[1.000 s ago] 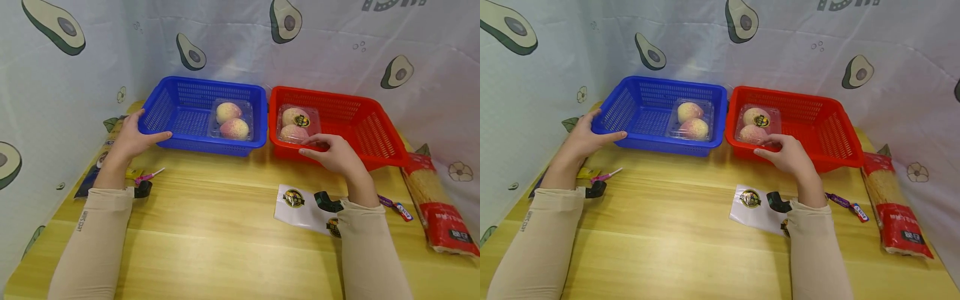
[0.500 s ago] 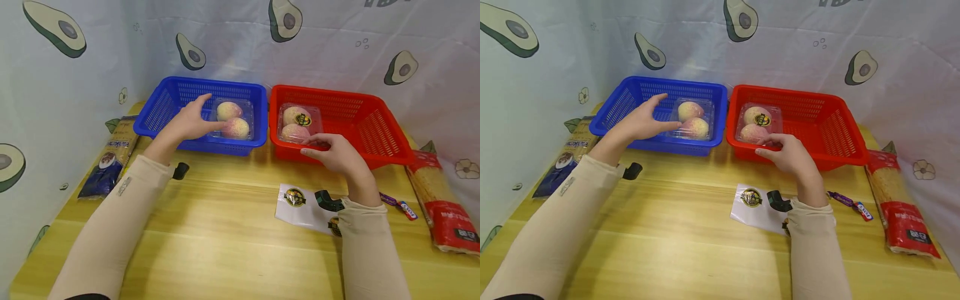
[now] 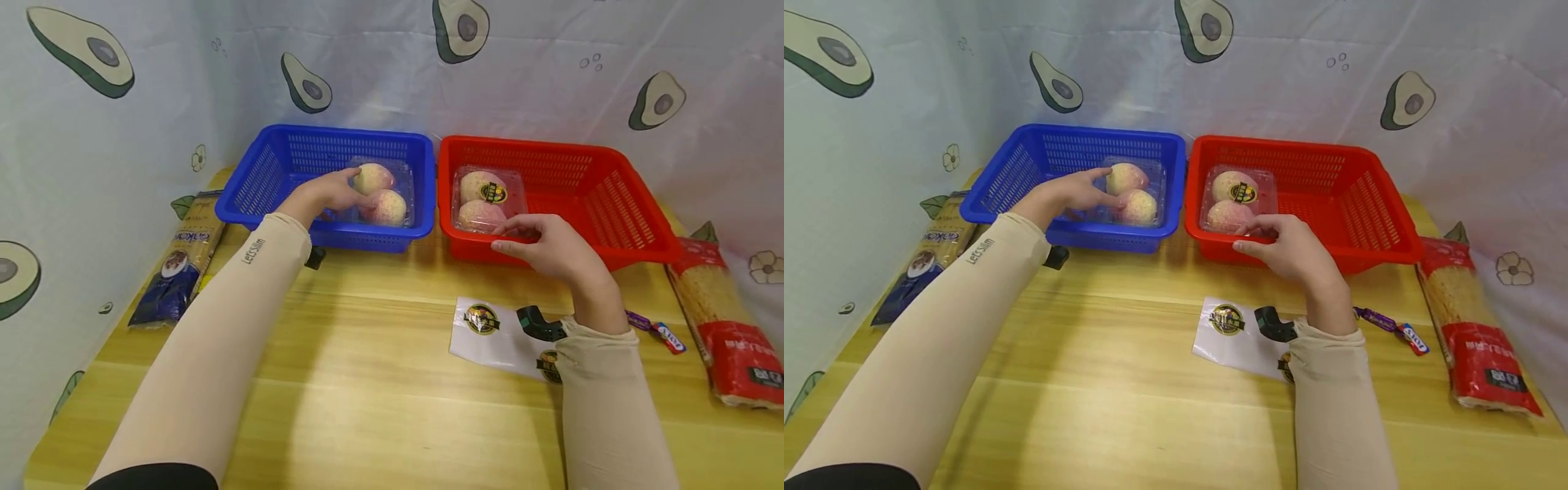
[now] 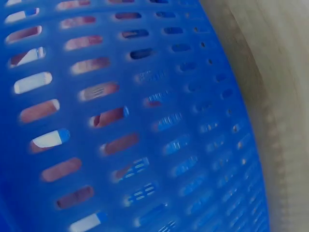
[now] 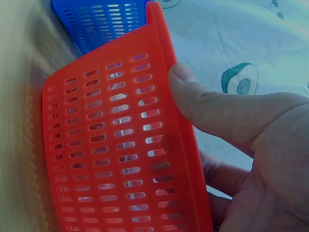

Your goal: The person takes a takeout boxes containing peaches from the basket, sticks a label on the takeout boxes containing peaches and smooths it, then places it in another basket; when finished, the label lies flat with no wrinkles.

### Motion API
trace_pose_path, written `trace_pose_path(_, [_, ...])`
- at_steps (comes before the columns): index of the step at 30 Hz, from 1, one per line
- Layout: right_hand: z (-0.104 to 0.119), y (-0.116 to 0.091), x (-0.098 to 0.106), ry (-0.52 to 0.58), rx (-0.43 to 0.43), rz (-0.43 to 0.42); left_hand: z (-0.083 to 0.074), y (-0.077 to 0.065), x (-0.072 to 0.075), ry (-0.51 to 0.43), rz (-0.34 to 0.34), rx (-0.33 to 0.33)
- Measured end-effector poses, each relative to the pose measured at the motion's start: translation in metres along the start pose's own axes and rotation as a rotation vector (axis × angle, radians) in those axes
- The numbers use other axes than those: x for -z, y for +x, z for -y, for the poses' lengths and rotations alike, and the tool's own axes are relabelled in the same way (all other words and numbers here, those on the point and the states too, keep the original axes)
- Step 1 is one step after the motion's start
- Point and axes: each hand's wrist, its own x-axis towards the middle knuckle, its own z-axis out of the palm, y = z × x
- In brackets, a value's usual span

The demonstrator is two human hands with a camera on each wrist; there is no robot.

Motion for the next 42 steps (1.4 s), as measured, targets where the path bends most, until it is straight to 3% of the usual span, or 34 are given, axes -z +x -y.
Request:
trace_pose_path(7, [-0.001,0.000,0.001,-0.002,-0.001,-0.008,-0.001,0.001,-0.007,-0.080,-0.138,-0.106])
trace_pose_path(15, [-0.005,-0.002,-0.004,0.002,0.008,-0.006,0.004,0.003,-0.014,-0.148,-0.260,-0.175])
trace_pose_path(20, [-0.003,-0.002,-0.005,0.005,0.003,-0.009,0.004,-0.012,-0.002,-0.170,-0.361,-0.269])
trace_pose_path(23, [-0.002,-0.002,-0.003,0.004,0.001,-0.008,0.004,-0.030,0.007,-0.266,-0.399,-0.379])
trace_pose_path(26, [-0.001,-0.002,-0.002,0.007,0.000,-0.006,0.007,-0.052,0.011,-0.437,-0.362,-0.528])
trace_pose_path(29, [0.000,0.000,-0.001,0.010,0.004,-0.003,0.016,-0.073,0.009,-0.611,-0.277,-0.727])
trace_pose_path(32, [0.001,0.000,0.001,0.009,0.005,-0.002,0.026,-0.086,0.001,-0.682,-0.186,-0.941])
trace_pose_path(34, [0.001,0.000,0.001,0.007,0.004,-0.004,0.033,-0.091,-0.006,-0.695,-0.130,-1.030])
trace_pose_path(37, [0.000,-0.001,0.002,0.003,0.006,-0.011,0.044,-0.094,-0.018,-0.681,-0.043,-1.051])
trace_pose_path(42, [-0.002,-0.001,0.001,0.000,0.015,-0.024,0.060,-0.093,-0.037,-0.558,0.062,-0.942])
